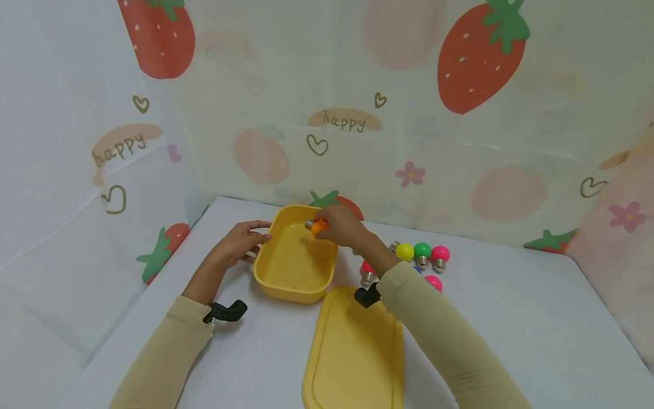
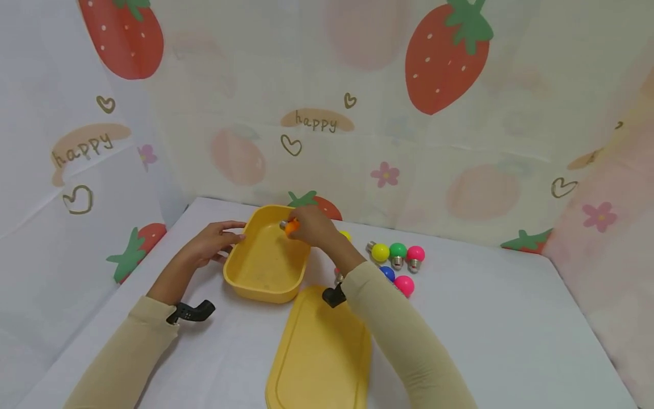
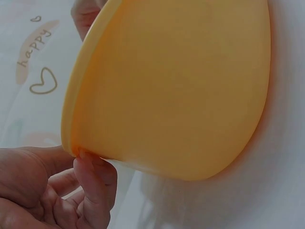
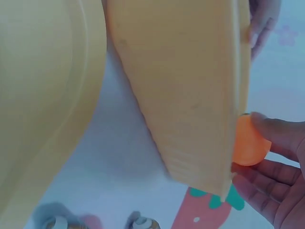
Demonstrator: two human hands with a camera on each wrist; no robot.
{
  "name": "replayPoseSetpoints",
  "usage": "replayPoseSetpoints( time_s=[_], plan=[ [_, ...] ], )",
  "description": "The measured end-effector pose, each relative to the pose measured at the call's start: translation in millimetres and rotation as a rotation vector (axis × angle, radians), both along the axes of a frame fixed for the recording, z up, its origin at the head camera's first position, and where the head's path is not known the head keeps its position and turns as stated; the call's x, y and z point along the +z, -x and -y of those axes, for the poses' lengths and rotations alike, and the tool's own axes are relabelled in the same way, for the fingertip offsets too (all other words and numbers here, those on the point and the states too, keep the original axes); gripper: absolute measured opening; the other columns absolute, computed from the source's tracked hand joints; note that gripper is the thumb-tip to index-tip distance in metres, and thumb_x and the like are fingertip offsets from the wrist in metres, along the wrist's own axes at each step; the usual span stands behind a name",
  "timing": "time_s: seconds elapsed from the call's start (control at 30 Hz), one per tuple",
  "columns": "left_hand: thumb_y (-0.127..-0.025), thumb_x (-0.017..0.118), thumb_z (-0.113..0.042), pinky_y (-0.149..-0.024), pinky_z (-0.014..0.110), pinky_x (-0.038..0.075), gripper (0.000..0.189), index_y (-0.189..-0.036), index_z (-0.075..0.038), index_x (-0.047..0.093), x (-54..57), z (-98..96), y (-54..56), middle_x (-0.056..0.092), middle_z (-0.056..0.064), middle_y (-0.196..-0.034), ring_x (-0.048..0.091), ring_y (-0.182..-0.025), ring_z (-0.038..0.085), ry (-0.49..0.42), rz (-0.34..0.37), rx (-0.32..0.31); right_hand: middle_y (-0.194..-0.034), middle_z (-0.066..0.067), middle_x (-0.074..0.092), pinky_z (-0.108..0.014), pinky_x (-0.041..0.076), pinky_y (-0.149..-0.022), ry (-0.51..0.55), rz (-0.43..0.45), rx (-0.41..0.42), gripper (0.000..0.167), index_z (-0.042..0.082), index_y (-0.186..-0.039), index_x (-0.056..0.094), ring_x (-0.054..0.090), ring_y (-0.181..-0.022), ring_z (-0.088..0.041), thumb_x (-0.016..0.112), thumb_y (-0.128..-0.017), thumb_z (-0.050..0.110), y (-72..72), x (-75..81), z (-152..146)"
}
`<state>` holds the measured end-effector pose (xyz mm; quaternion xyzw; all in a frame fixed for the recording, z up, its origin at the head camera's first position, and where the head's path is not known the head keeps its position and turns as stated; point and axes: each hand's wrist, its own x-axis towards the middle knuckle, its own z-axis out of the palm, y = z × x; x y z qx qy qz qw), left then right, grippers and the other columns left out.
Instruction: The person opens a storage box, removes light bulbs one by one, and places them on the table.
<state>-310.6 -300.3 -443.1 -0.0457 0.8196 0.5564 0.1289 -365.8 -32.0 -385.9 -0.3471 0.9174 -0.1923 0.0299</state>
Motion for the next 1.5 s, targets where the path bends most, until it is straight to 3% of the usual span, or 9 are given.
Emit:
replayPoseSetpoints(
  time_s=[0.33, 0.5, 0.73, 1.23, 1.5],
  plan=[
    [-0.102, 0.061, -0.03, -0.068, 0.03, 0.059, 0.059, -0.156, -0.014, 0.041, 2.1, -3.7, 0.5, 0.065, 0.016, -0.122, 0.063, -0.082, 0.021, 0.031, 0.014, 0.008, -0.11, -0.005, 0.071, -0.03, 0.05, -0.085, 0.037, -0.077, 0.023, 0.033, 0.006, -0.118, 0.074, 0.057, -0.093, -0.021, 0.08, -0.089, 0.02, -15.7, 14.7, -23],
    [-0.103, 0.061, -0.03, -0.068, 0.03, 0.059, 0.058, -0.155, -0.014, 0.041, 2.3, -7.2, 0.5, 0.065, 0.016, -0.123, 0.064, -0.084, 0.021, 0.047, 0.021, 0.009, -0.108, -0.004, 0.072, -0.03, 0.052, -0.083, 0.07, -0.064, 0.022, 0.032, 0.007, -0.119, 0.074, 0.059, -0.091, -0.022, 0.079, -0.09, 0.02, -25.2, 18.6, -37],
    [-0.103, 0.06, -0.03, -0.068, 0.031, 0.059, 0.058, -0.155, -0.013, 0.041, 2.2, -7.5, 1.6, 0.065, 0.016, -0.12, 0.064, -0.082, 0.021, 0.069, 0.026, 0.003, -0.106, -0.002, 0.07, -0.027, 0.056, -0.078, 0.123, 0.0, -0.026, 0.037, 0.009, -0.125, 0.071, 0.062, -0.093, -0.022, 0.078, -0.091, 0.022, -40.6, 23.7, -59],
    [-0.104, 0.058, -0.029, -0.069, 0.031, 0.06, 0.057, -0.156, -0.014, 0.04, 3.4, -10.5, 1.5, 0.063, 0.016, -0.122, 0.063, -0.082, 0.021, 0.081, 0.029, 0.025, -0.109, -0.004, 0.073, -0.033, 0.057, -0.082, 0.192, -0.081, -0.092, 0.04, 0.007, -0.124, 0.071, 0.065, -0.095, -0.021, 0.08, -0.089, 0.022, -67.6, 32.2, -114],
    [-0.104, 0.058, -0.028, -0.068, 0.032, 0.06, 0.057, -0.156, -0.013, 0.04, 1.8, -11.2, 1.4, 0.062, 0.017, -0.123, 0.064, -0.082, 0.022, 0.069, 0.022, 0.023, -0.112, -0.005, 0.072, -0.034, 0.058, -0.081, 0.243, -0.051, -0.145, 0.04, 0.007, -0.125, 0.071, 0.066, -0.096, -0.022, 0.079, -0.09, 0.024, -82.3, 34.1, -135]
  ],
)
